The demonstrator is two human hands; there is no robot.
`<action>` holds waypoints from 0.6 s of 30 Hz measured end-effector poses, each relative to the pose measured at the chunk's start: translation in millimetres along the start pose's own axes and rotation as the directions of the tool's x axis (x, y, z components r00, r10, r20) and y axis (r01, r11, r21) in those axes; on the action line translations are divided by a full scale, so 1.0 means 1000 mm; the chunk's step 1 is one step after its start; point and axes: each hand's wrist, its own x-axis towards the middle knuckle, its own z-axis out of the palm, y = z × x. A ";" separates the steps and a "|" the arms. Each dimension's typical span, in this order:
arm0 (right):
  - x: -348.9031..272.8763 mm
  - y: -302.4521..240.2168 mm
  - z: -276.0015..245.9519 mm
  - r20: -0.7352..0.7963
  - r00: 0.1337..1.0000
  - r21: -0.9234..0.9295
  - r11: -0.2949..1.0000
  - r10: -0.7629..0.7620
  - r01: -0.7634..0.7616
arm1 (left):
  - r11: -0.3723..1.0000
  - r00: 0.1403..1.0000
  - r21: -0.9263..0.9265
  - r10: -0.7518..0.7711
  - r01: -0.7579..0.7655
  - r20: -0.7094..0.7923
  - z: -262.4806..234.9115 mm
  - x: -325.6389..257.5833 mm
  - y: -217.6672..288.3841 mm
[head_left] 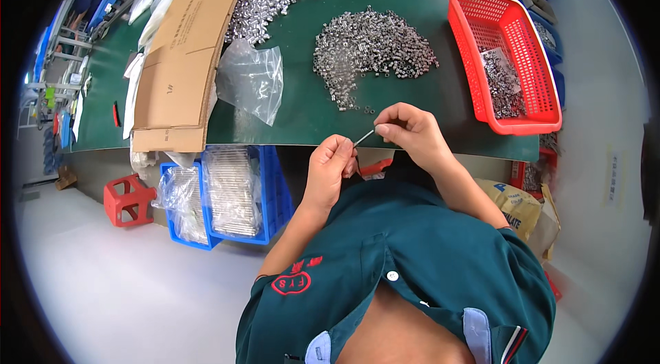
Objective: The person is sorting and inspecting small metal components using a thin probe at a workbench.
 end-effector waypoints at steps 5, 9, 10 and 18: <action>-0.002 -0.003 0.000 0.123 0.985 0.230 0.962 0.120 -0.146 | 0.999 1.000 0.039 -0.007 0.007 0.009 0.001 0.001 -0.002; -0.004 0.002 0.003 0.123 0.988 0.282 0.951 0.093 -0.125 | 1.000 1.000 0.017 0.000 0.000 0.020 0.003 -0.002 -0.003; -0.005 0.004 0.004 0.125 0.990 0.293 0.951 0.063 -0.097 | 1.000 1.000 -0.001 -0.010 0.010 0.022 0.004 -0.002 -0.003; -0.010 -0.003 0.009 0.003 0.974 0.059 0.972 -0.228 0.227 | 0.997 0.997 -0.059 -0.040 0.044 0.067 0.008 -0.005 0.000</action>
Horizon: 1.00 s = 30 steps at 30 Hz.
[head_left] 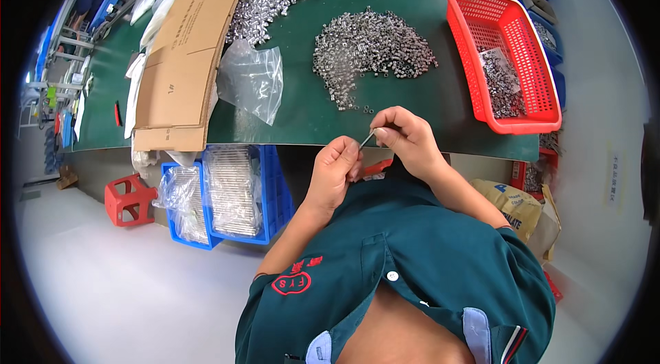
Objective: The person is sorting and inspecting small metal components using a thin probe at a workbench.
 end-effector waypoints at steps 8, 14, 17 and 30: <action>-0.005 -0.014 0.008 -0.059 0.992 0.034 0.994 0.109 -0.107 | 0.878 0.952 0.403 0.302 -0.256 -0.053 0.010 0.000 0.002; 0.001 -0.011 -0.008 0.139 0.979 -0.113 0.980 -0.149 0.165 | 0.979 0.982 -0.179 -0.061 0.094 0.181 -0.003 0.000 0.008; 0.001 -0.012 -0.008 0.140 0.989 -0.004 0.999 0.040 -0.040 | 0.992 0.996 -0.119 -0.037 0.047 0.080 -0.003 0.000 0.006; 0.004 -0.013 -0.006 0.041 0.993 -0.054 0.992 0.115 -0.112 | 0.982 0.990 0.126 0.142 -0.139 -0.022 0.006 0.000 0.005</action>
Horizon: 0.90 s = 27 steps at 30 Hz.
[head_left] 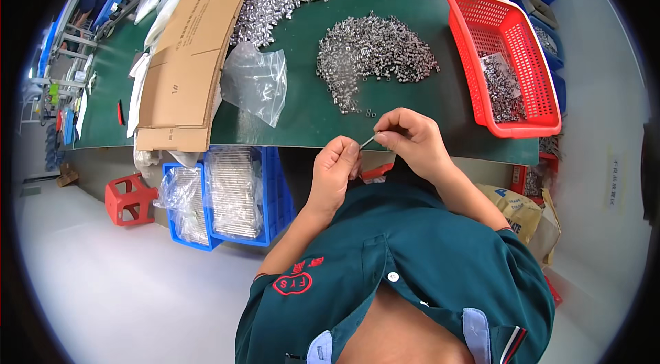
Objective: The person is sorting and inspecting small metal components using a thin probe at a workbench.
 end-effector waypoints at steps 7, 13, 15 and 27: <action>0.003 -0.008 -0.008 0.102 0.979 -0.090 0.979 -0.175 0.184 | 0.959 0.976 -0.224 -0.141 0.176 0.164 -0.010 0.000 -0.001; -0.002 -0.005 0.003 0.003 0.997 -0.109 0.991 -0.077 0.077 | 0.998 1.000 0.054 0.028 -0.029 0.011 0.003 -0.001 0.002; -0.003 -0.004 0.006 -0.007 0.999 -0.028 0.999 -0.040 0.039 | 0.999 1.000 0.042 0.027 -0.027 0.009 0.003 0.000 0.003; 0.015 0.024 -0.013 -0.112 0.964 -0.581 0.803 -0.242 0.134 | 0.996 0.993 -0.089 -0.026 0.016 -0.116 -0.015 0.004 -0.002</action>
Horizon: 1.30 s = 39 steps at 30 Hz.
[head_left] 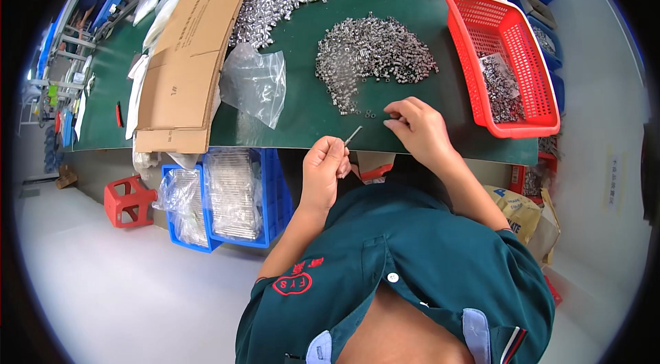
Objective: The person is sorting and inspecting small metal components using a thin probe at a workbench.
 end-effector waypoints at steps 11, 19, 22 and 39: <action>0.013 0.006 0.025 -0.068 0.973 -0.199 0.959 -0.218 0.201 | 1.000 1.000 0.004 0.005 -0.004 -0.019 -0.006 -0.003 0.000; -0.002 -0.014 0.007 0.162 0.959 0.499 0.818 0.234 -0.284 | 0.998 1.000 0.060 -0.003 0.002 0.016 -0.003 -0.003 -0.004; -0.003 -0.015 0.005 0.316 0.918 0.641 0.660 0.238 -0.392 | 0.996 0.998 0.084 -0.004 0.000 0.057 0.001 -0.002 -0.004; -0.012 -0.037 -0.001 0.207 0.971 0.378 0.906 0.118 -0.191 | 0.763 0.950 0.576 0.299 -0.294 0.089 0.016 -0.014 0.007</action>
